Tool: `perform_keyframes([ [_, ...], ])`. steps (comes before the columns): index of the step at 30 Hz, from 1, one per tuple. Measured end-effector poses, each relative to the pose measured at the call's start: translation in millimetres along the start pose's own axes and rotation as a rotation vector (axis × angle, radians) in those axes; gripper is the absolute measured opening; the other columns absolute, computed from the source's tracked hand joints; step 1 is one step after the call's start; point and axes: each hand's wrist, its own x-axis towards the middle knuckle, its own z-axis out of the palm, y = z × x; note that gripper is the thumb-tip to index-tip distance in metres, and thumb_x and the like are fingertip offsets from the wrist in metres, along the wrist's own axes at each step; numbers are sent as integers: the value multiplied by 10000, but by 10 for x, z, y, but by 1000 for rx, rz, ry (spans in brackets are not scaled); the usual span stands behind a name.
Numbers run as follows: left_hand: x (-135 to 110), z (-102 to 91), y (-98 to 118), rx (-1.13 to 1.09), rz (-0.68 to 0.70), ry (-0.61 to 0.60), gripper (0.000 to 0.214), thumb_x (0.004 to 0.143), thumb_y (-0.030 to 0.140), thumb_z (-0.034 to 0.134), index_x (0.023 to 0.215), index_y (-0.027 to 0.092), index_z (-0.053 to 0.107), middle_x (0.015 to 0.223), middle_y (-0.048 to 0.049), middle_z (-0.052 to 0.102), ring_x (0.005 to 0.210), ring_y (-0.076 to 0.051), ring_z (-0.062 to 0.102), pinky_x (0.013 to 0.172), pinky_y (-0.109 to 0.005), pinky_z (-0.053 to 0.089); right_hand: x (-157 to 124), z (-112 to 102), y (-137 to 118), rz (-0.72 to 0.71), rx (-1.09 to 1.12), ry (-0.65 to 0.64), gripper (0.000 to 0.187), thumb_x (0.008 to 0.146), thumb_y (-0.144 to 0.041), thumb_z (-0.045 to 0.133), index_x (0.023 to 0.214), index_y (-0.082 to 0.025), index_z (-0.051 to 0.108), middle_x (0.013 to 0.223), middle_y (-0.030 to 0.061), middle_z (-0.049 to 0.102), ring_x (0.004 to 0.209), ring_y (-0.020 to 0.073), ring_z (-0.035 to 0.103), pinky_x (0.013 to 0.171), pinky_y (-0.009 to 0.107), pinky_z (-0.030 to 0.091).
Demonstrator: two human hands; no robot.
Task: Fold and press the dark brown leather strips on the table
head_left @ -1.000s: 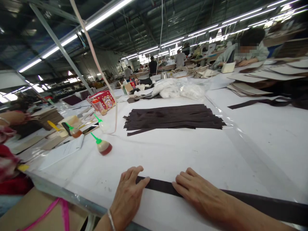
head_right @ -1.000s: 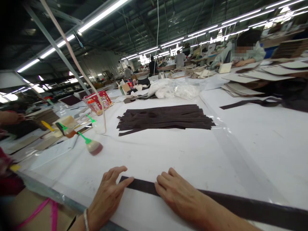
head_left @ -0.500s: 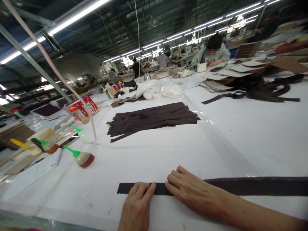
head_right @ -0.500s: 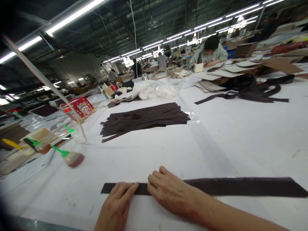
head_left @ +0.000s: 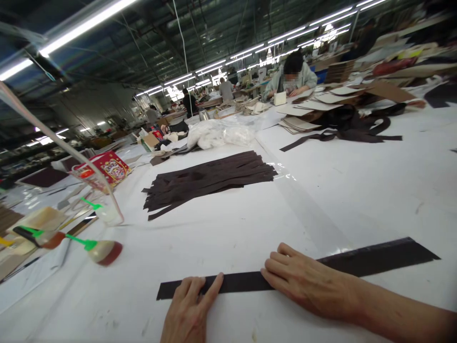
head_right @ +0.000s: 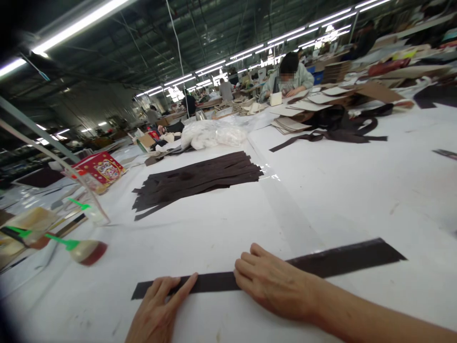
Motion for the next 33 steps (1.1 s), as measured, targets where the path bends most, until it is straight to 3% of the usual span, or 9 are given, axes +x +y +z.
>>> perform_keyframes([
  [5,20,-28,7,31,21,-6,767,775,-42,388,1458,299,319,1000,-56,576,890,-196,543,772,-288,514,-223,-61,54,10,-19,-3,198,923,-16,399,865,-139,543,828,35,507,724,170,433,757,340,309],
  [11,19,-16,48,-6,-57,42,793,776,-70,359,1436,370,338,974,-42,564,893,-194,550,802,-322,495,-488,-109,128,34,-17,-11,235,939,-16,351,876,-136,543,818,34,496,713,167,426,739,341,306],
  [16,49,-40,43,-65,-93,107,697,791,-49,371,1328,381,482,1030,-42,547,930,-193,569,778,-325,495,-645,-141,198,61,-10,7,237,954,-32,343,868,-137,537,807,31,485,702,160,419,738,335,302],
  [19,279,-89,250,-137,-133,235,605,819,-22,366,1269,353,519,1149,-43,541,1024,-199,561,821,-327,485,-672,-145,210,48,-28,18,228,955,-35,353,869,-133,540,803,30,483,699,157,413,738,331,301],
  [22,667,-105,687,-314,-77,297,503,848,14,361,1264,253,514,1122,-73,576,1018,-205,563,845,-333,479,-659,-140,203,50,-53,11,220,959,-48,360,854,-136,534,792,27,479,701,161,404,737,330,298],
  [26,1065,-7,1230,-581,15,140,445,827,32,340,1200,151,552,953,-93,597,871,-210,561,767,-344,517,-673,-139,189,60,-95,12,188,957,-71,380,874,-129,538,794,31,481,715,169,403,727,334,291],
  [29,1108,107,1349,-583,28,101,454,809,12,340,1194,123,554,890,-88,576,841,-221,537,754,-364,519,-742,-156,198,70,-102,16,180,946,-66,398,863,-128,545,787,31,481,714,169,404,716,331,289],
  [33,1037,203,1269,-528,90,127,508,794,-18,348,1249,129,519,867,-75,554,824,-215,519,757,-348,512,-871,-184,243,76,-109,8,188,949,-77,393,895,-126,567,798,38,492,720,173,410,702,337,287],
])
